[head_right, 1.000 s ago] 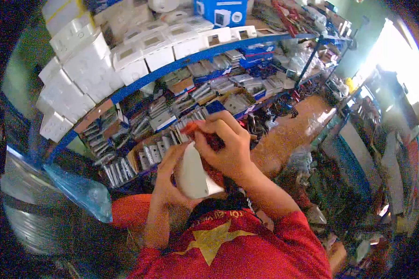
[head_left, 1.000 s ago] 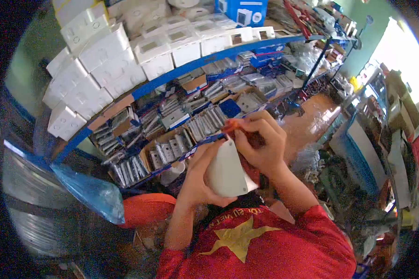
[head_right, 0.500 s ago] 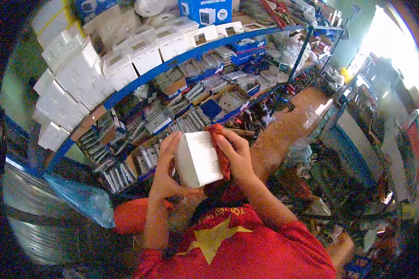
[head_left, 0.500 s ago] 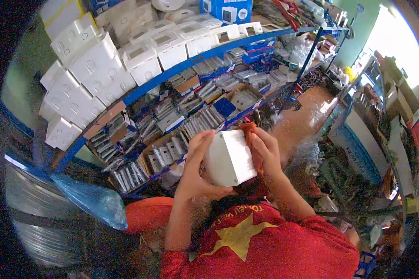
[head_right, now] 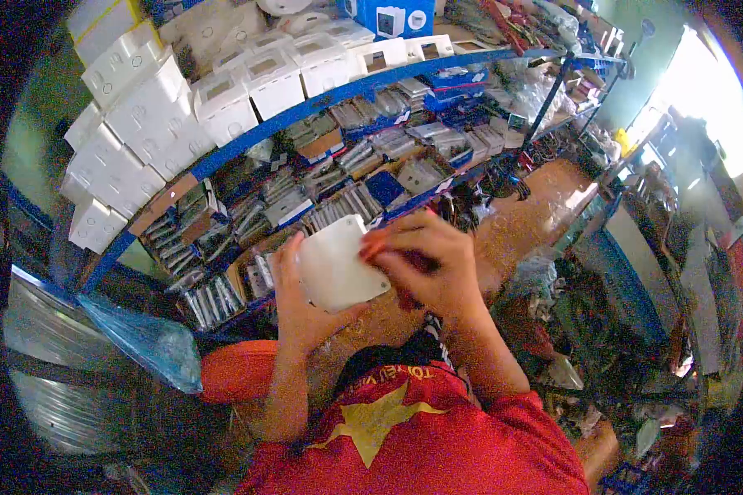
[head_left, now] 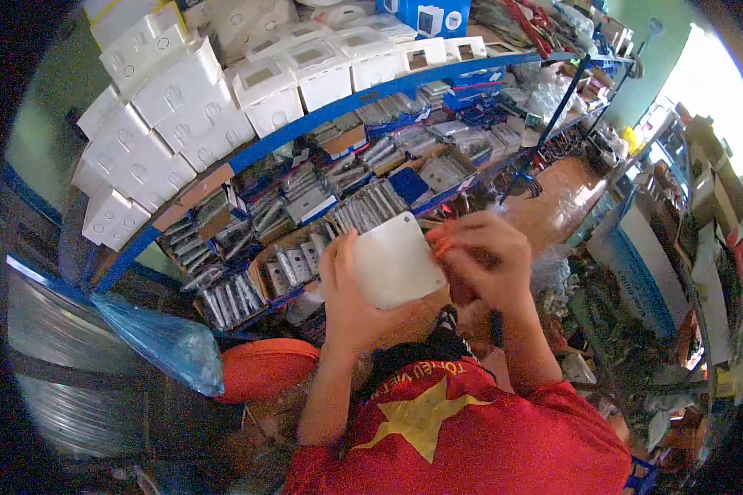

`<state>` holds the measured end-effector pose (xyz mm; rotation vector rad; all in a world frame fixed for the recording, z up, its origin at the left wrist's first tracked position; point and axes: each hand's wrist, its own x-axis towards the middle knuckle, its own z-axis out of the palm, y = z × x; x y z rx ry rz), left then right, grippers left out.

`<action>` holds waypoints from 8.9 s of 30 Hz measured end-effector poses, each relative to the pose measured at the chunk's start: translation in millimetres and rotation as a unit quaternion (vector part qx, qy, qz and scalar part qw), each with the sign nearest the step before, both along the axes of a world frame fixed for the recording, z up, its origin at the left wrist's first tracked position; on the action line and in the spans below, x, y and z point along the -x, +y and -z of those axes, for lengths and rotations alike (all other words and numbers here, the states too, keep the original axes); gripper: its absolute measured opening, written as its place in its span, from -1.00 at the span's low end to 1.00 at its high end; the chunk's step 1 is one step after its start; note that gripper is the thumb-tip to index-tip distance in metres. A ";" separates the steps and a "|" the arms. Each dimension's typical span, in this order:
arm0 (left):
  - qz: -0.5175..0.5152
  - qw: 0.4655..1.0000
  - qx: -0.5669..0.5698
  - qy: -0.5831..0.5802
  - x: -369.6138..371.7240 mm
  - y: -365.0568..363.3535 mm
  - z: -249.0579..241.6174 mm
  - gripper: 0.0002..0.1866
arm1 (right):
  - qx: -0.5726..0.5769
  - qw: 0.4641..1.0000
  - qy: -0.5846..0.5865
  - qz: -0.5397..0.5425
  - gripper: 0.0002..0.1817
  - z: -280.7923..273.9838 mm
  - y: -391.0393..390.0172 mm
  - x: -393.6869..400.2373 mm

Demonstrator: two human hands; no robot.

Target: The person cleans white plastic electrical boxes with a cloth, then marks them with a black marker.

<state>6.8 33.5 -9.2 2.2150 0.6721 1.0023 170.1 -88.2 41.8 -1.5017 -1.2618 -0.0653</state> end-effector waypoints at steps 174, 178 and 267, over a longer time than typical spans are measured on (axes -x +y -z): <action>0.033 0.880 -0.472 -0.026 -358.8 22.4 -143.3 -0.75 | 0.089 0.956 -0.114 -0.254 -0.08 -94.9 48.5 -409.8; 0.011 0.904 -0.426 -0.031 -387.2 16.8 -137.5 -0.74 | 0.059 0.968 -0.109 -0.220 -0.27 -85.2 50.8 -431.5; -0.440 0.898 -0.027 -0.011 -65.6 -22.5 -14.5 -0.84 | 0.064 0.914 -0.395 0.068 -0.57 -201.5 312.1 -556.1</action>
